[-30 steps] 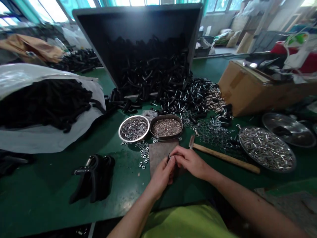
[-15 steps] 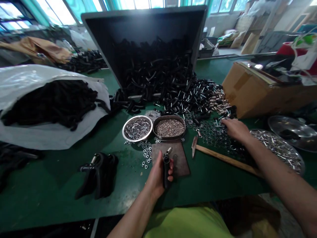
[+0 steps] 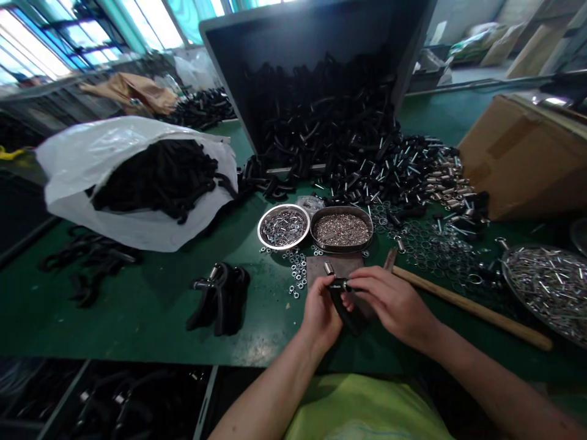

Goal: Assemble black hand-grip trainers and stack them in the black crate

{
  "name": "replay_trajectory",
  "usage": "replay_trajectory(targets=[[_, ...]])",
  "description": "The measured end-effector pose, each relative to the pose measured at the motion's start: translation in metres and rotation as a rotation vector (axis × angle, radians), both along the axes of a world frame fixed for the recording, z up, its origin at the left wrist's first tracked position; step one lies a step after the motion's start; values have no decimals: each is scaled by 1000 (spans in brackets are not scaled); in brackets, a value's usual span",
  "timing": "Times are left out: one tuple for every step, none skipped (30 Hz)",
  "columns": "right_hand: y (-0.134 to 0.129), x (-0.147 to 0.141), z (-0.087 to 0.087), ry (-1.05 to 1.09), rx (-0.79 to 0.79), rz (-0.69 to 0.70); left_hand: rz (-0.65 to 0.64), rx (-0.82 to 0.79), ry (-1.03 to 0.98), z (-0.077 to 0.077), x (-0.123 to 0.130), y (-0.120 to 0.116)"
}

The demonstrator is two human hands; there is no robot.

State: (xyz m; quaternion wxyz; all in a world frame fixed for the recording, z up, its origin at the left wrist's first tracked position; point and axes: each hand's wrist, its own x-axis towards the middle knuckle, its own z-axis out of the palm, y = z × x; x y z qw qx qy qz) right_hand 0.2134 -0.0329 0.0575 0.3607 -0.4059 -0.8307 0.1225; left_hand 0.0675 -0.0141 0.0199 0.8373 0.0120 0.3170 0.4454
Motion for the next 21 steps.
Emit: replay_trajectory(targets=[[0, -6, -4, -16, 31, -1, 20, 11, 11, 0, 1, -1], [0, -11, -8, -27, 44, -17, 45, 20, 25, 0, 1, -3], [1, -15, -11, -29, 37, -49, 72, 32, 44, 0, 1, -4], [3, -18, -12, -20, -3, -91, 101, 52, 71, 0, 1, -5], [4, -20, -12, -1, -82, -133, 127, 81, 109, 0, 0, -6], [5, -22, -12, 23, -193, -163, 152, 113, 150, 0, -1, -7], [7, -23, -10, 45, -319, -177, 170, 139, 186, 1, -3, -8], [8, -24, -8, 56, -433, -181, 184, 152, 211, 2, -4, -8], [8, -24, -7, 51, -499, -183, 199, 151, 225, 3, -6, -8], [9, -24, -5, 30, -503, -176, 217, 137, 230, 4, -8, -8], [9, -24, -5, 2, -443, -162, 236, 118, 230, 5, -10, -7], [8, -25, -5, -23, -350, -138, 255, 109, 232, 5, -11, -7], [8, -26, -6, -35, -258, -104, 268, 117, 243, 5, -13, -7], [8, -27, -6, -25, -206, -72, 274, 143, 266, 5, -14, -7], [9, -28, -7, 5, -219, -56, 271, 180, 295, 5, -15, -7], [9, -30, -8, 44, -295, -61, 263, 219, 323, 4, -15, -8], [10, -31, -9, 82, -402, -88, 255, 249, 346, 3, -16, -8], [11, -32, -9, 108, -505, -118, 252, 264, 360, 2, -16, -8], [12, -33, -9, 115, -560, -132, 258, 264, 363, 1, -17, -8], [13, -34, -8, 103, -552, -120, 269, 253, 358, 0, -17, -8], [14, -35, -8, 80, -490, -88, 278, 239, 351, -1, -18, -8]])
